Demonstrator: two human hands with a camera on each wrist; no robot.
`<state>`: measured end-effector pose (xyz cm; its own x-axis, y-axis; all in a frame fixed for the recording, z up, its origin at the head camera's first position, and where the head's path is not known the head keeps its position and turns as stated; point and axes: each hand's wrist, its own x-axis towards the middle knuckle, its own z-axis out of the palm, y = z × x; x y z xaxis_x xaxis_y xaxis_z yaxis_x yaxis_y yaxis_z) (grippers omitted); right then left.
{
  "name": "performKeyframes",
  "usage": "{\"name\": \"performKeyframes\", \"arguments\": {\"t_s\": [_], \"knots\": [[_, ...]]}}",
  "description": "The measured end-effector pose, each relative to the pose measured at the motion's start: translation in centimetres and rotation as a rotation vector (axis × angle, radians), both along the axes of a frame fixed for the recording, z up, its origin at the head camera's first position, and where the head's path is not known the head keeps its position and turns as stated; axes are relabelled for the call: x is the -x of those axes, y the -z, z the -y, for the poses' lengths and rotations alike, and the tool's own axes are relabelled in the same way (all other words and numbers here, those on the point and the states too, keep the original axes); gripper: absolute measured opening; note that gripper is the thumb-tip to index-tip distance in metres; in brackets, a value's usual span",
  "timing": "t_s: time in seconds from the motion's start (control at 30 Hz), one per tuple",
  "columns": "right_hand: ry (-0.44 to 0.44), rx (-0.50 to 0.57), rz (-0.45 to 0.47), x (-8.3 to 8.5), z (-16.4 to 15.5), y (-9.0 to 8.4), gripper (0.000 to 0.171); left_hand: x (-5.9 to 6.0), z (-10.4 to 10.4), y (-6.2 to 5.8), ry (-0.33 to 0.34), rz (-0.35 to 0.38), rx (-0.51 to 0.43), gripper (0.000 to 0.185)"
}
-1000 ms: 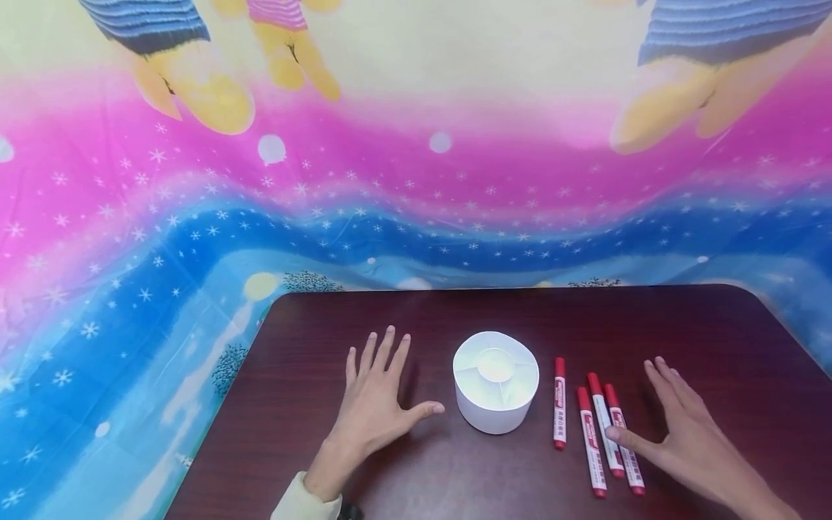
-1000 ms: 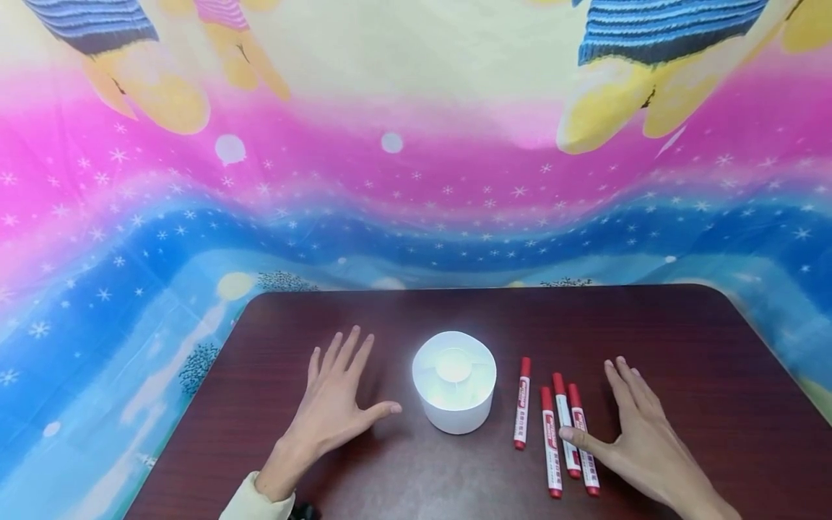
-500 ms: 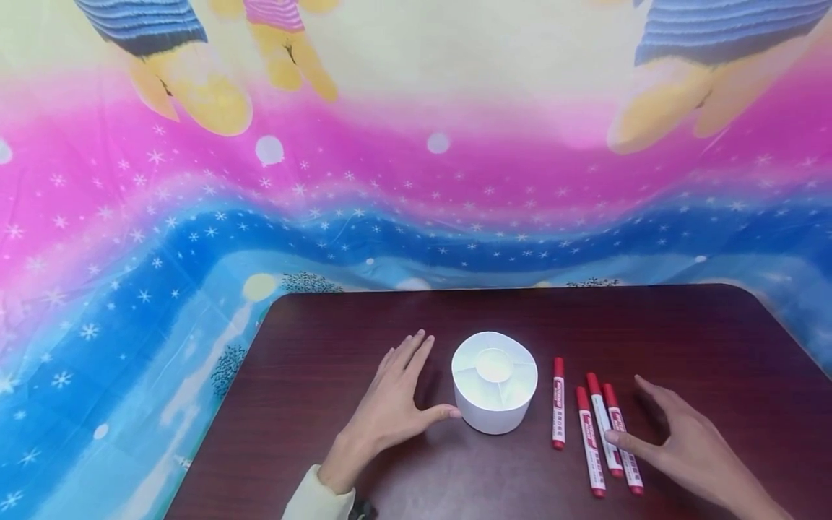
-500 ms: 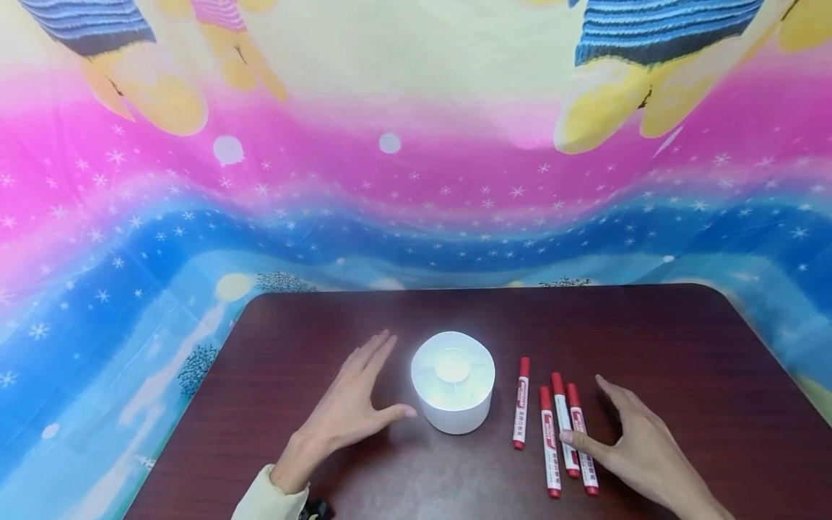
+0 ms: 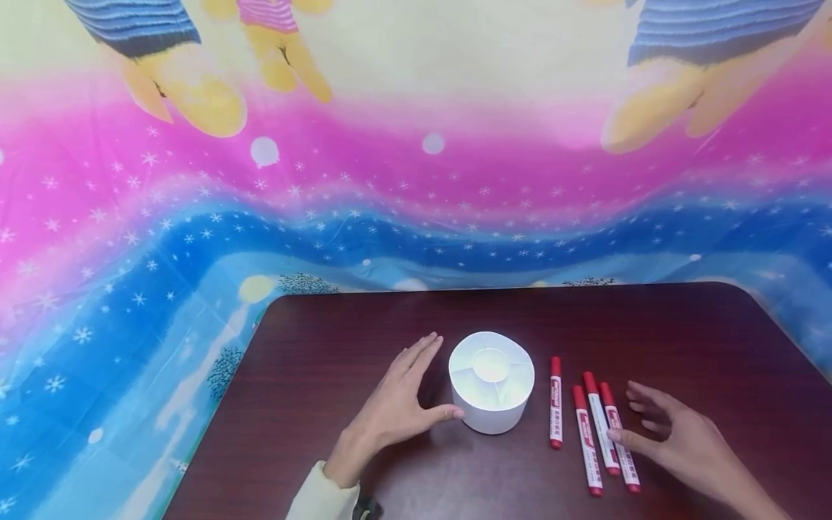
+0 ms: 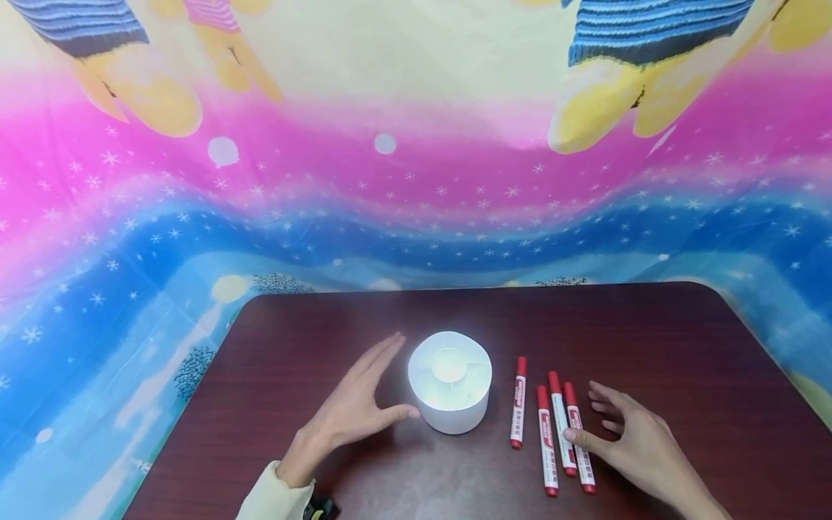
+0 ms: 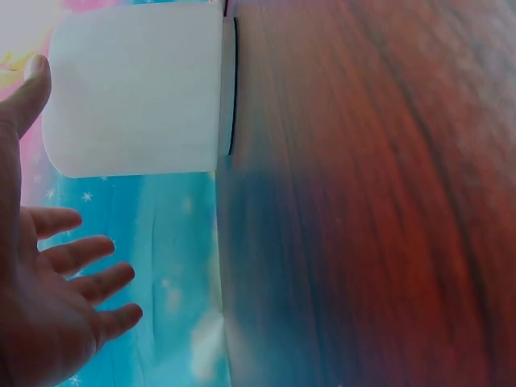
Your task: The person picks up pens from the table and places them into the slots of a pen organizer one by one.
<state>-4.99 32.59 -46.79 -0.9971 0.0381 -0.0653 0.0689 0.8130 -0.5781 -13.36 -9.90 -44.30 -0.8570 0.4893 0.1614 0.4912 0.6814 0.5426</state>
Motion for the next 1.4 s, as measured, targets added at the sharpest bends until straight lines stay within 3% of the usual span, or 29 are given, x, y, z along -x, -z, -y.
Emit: {"name": "performKeyframes", "arguments": {"t_s": [0.17, 0.43, 0.77, 1.0, 1.13, 1.4], "knots": [[0.003, 0.051, -0.002, 0.2, -0.2, 0.3, 0.093, 0.4, -0.1, 0.2, 0.021, 0.041, -0.034, 0.114], [0.026, 0.056, 0.154, 1.1, 0.0, 0.0, 0.091, 1.0, -0.4, 0.6, 0.072, 0.111, -0.116, 0.109], [0.020, 0.068, 0.207, 2.0, 0.5, 0.0, 0.081, 1.4, -0.8, 1.0, 0.120, 0.151, -0.191, 0.107], [0.048, 0.202, 0.244, 2.3, 0.8, -0.2, 0.070, 1.4, -1.1, 1.1, 0.138, 0.134, -0.223, 0.107], [0.058, 0.227, 0.266, 2.5, 0.8, 0.0, 0.066, 1.3, -1.1, 1.2, 0.122, 0.134, -0.216, 0.106], [0.027, 0.372, 0.299, 2.6, -0.8, -0.6, 0.070, 1.2, -0.8, 1.1, 0.122, 0.130, -0.266, 0.107]]}}
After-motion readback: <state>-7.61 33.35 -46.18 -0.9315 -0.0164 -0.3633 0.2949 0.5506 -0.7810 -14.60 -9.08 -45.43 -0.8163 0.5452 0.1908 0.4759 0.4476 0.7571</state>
